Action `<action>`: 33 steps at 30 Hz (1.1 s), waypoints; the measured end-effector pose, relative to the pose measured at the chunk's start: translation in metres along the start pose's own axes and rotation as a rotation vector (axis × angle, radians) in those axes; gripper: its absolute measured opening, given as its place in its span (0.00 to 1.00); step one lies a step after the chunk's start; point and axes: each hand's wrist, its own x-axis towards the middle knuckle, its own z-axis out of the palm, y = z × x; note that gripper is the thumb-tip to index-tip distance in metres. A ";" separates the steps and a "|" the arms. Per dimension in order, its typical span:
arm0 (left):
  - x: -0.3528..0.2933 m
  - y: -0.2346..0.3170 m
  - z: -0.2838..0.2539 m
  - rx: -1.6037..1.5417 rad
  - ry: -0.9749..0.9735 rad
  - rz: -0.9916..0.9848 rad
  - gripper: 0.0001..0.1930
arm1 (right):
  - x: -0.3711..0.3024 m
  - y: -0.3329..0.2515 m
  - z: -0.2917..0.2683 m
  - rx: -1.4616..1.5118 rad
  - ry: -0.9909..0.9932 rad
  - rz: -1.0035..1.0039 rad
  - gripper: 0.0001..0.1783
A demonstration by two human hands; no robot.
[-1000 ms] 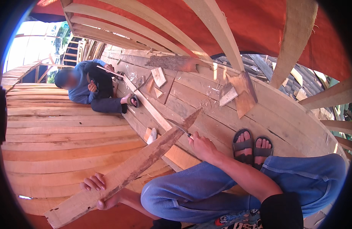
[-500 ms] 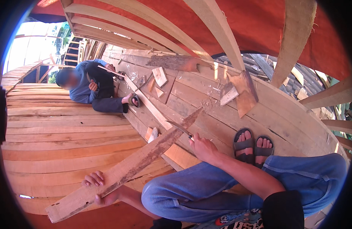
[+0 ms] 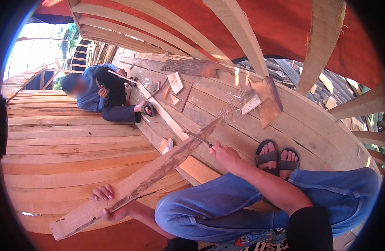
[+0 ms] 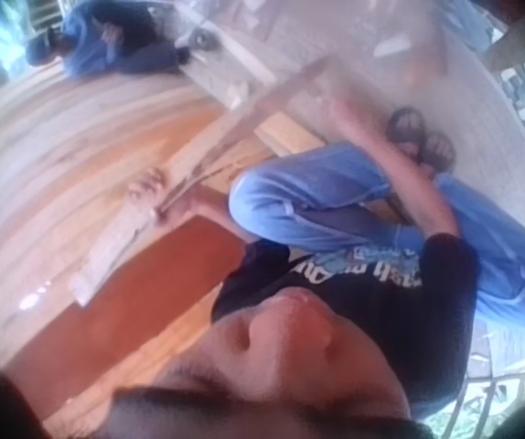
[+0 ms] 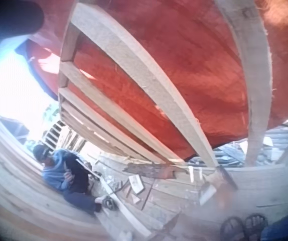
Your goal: The person holds a curved wooden plank and uses a knife to mark and trim its edge by hand while sitting on the floor of a wooden structure.
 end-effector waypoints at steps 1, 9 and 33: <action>0.000 0.000 -0.001 -0.007 0.002 -0.002 0.21 | -0.002 -0.006 0.001 0.019 -0.006 -0.005 0.22; 0.001 0.001 -0.001 -0.004 -0.014 0.000 0.22 | -0.001 -0.004 0.002 -0.004 -0.007 -0.021 0.22; 0.000 0.001 0.000 -0.003 -0.015 -0.006 0.22 | 0.010 0.016 0.006 0.033 0.004 0.018 0.23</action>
